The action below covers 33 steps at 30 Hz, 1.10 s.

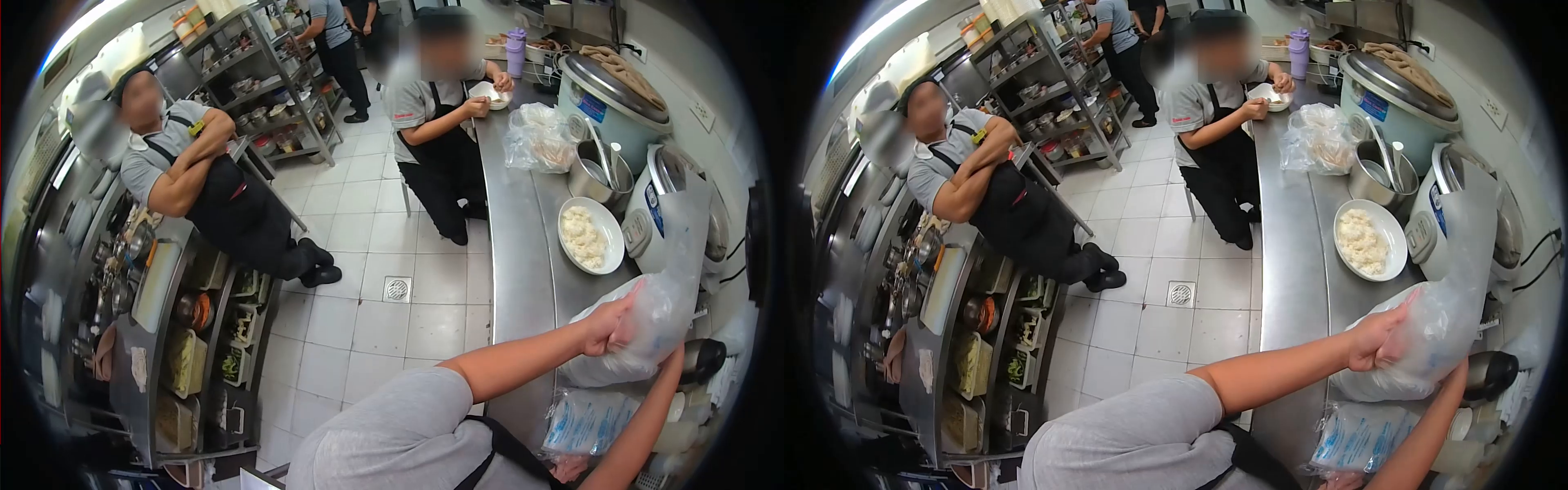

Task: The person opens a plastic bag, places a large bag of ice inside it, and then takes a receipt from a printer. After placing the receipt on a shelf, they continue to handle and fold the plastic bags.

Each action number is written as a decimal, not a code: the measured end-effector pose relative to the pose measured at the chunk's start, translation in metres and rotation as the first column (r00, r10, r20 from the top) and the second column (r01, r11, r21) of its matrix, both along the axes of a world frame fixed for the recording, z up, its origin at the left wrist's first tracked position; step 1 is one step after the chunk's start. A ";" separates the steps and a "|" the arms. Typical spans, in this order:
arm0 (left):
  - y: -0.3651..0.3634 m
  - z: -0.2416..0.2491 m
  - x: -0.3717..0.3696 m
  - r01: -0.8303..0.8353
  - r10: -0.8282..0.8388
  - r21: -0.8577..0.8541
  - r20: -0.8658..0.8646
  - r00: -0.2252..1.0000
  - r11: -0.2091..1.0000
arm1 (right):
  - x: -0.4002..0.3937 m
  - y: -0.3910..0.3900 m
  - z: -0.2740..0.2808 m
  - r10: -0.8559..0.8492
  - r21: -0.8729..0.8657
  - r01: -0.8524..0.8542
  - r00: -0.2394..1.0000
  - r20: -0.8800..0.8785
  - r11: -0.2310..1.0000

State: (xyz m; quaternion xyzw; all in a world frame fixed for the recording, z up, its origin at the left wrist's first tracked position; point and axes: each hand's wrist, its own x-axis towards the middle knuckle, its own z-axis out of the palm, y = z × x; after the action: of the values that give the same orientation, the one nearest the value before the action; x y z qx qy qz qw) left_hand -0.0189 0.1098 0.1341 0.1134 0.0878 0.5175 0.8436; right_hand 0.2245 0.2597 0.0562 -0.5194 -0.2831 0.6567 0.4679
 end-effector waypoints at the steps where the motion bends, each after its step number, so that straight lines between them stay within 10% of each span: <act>1: 0.001 -0.002 0.001 -0.006 0.006 -0.015 -0.001 1.000 1.000 | 0.000 0.000 -0.003 -0.008 0.001 0.008 1.000 0.005 1.000; 9: 0.014 -0.054 -0.003 -0.063 0.060 -0.048 -0.055 0.997 0.997 | -0.001 -0.012 -0.025 -0.053 0.011 0.053 0.998 0.032 0.999; 12: 0.016 -0.125 -0.020 0.034 -0.042 0.272 0.022 0.999 0.962 | -0.008 -0.023 -0.041 -0.092 0.022 0.091 0.994 0.050 0.996; 15: 0.003 -0.106 -0.003 -0.321 0.283 -0.160 -0.218 0.934 0.934 | -0.025 -0.040 -0.058 -0.130 0.035 0.128 0.988 0.082 0.991; 26: 0.036 -0.178 -0.009 -0.331 0.249 -0.054 -0.548 0.798 0.942 | -0.052 -0.078 -0.068 -0.155 0.095 0.138 0.968 0.198 0.986; 30: 0.014 -0.148 -0.031 -0.049 0.049 -0.204 -0.006 0.999 0.978 | -0.030 -0.114 -0.061 0.063 0.043 -0.060 0.995 -0.076 0.997; 33: -0.026 -0.106 -0.031 -0.154 0.104 -0.416 -0.141 0.985 0.896 | 0.005 -0.137 -0.079 0.368 -0.013 -0.481 0.689 -0.625 0.877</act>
State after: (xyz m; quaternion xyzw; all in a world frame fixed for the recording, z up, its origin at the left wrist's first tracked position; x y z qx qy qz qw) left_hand -0.0495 0.0834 0.0278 -0.0494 0.2542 0.5333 0.8053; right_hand 0.2292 0.1226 -0.0226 -0.2409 -0.1722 0.8998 0.3203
